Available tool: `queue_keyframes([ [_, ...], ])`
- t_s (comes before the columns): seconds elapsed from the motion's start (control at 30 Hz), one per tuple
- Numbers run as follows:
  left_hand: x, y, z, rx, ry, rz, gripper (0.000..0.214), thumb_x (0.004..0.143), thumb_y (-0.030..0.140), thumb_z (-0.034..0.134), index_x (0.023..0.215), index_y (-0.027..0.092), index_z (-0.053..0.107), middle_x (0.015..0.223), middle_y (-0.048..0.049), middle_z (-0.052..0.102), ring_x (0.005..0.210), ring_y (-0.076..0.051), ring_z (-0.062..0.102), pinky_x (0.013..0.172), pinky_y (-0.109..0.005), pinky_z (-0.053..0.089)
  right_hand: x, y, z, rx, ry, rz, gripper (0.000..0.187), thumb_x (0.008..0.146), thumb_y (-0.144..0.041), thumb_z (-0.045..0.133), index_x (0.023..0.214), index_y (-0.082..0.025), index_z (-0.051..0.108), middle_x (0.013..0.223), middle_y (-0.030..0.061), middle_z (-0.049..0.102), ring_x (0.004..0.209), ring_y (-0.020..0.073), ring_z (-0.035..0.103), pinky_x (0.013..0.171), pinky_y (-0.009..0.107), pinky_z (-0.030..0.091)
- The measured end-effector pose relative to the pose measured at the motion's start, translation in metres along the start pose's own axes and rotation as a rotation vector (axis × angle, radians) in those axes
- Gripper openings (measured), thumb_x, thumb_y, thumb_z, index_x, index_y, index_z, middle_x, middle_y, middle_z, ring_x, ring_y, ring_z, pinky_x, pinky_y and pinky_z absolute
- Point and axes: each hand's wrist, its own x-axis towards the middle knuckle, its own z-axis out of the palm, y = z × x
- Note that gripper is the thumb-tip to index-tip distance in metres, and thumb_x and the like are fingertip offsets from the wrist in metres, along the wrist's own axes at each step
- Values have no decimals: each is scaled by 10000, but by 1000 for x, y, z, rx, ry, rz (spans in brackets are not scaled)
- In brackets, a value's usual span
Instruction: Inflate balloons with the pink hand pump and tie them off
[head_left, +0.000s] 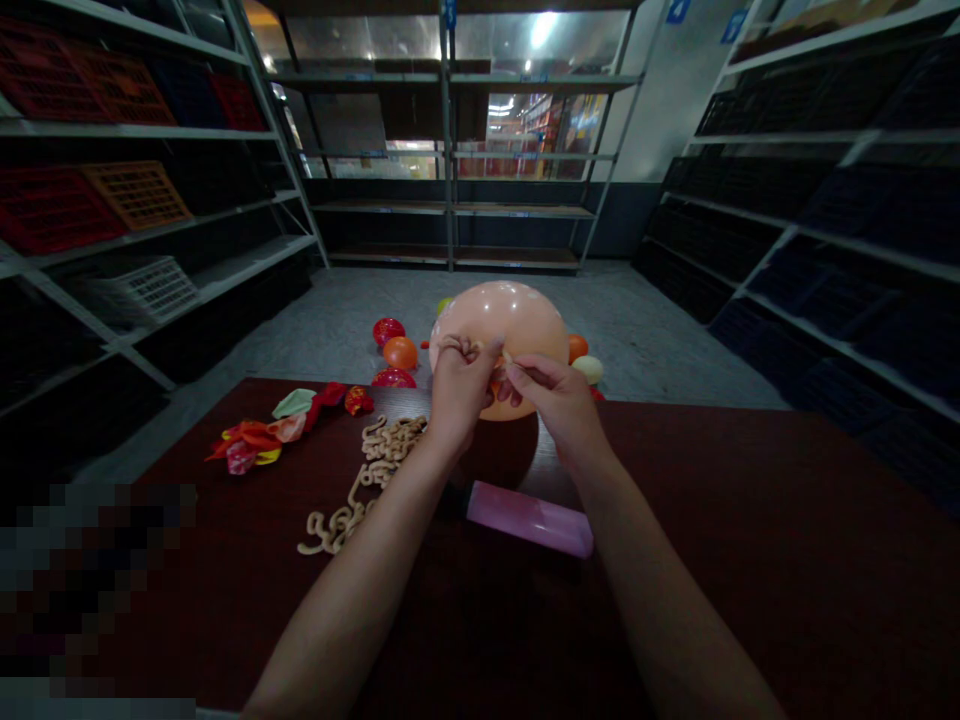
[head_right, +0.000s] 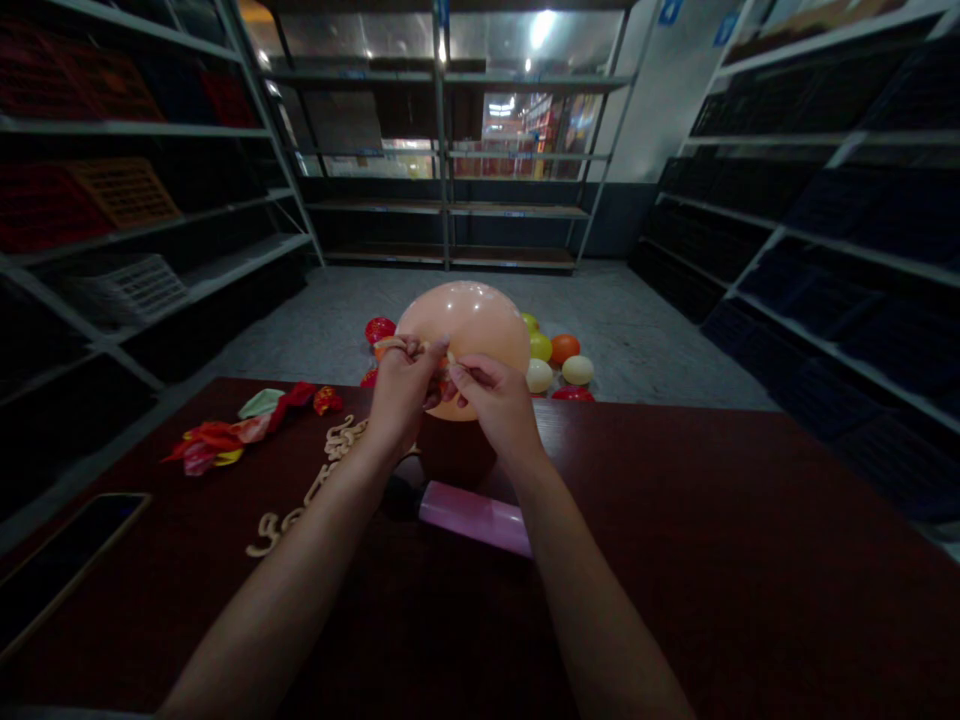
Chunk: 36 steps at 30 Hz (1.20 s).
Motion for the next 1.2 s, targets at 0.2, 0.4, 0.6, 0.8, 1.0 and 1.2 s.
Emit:
queue_keyframes([
  [0.2,-5,17,-6,-175,-142,-101,249,899,404,642,1041,214,567,590,80,308,421,-66,286,401,-207,262,-1,-11,-3,4,46,-28,170,824,-413,701,834,-244,697,687,-2,673,651,144,590,644,303,473],
  [0.4,-2,8,-7,-123,-164,-65,362,965,425,582,1267,234,643,574,71,274,427,-79,221,384,-222,237,-1,-12,-7,-9,5,-47,162,839,-406,691,815,-246,690,672,-10,668,621,139,591,622,299,464],
  [0.6,-3,0,-3,-105,-65,13,420,985,489,576,1337,268,633,571,84,254,419,-69,181,376,-210,179,-1,-4,-1,-210,-8,-43,126,875,-373,664,812,-269,697,679,-28,672,635,143,604,675,311,471],
  [0.8,-5,12,-10,-2,-177,95,420,889,227,605,1297,221,702,567,56,387,439,-68,264,417,-210,207,-2,-4,-3,-142,-46,-47,161,880,-393,665,810,-250,679,657,-31,672,610,137,601,626,292,472],
  [1.0,-8,14,-11,-49,-184,89,292,933,366,649,1196,239,632,537,75,389,411,-64,269,417,-199,171,0,-1,-4,-7,-48,-51,182,874,-410,700,821,-237,682,636,-27,657,589,133,594,592,291,463],
  [1.2,-7,7,-3,14,-172,144,233,898,409,725,1023,268,588,569,78,446,421,-71,346,411,-192,228,1,-2,-5,63,42,-66,157,834,-386,709,799,-234,698,646,-29,655,600,134,591,587,292,474],
])
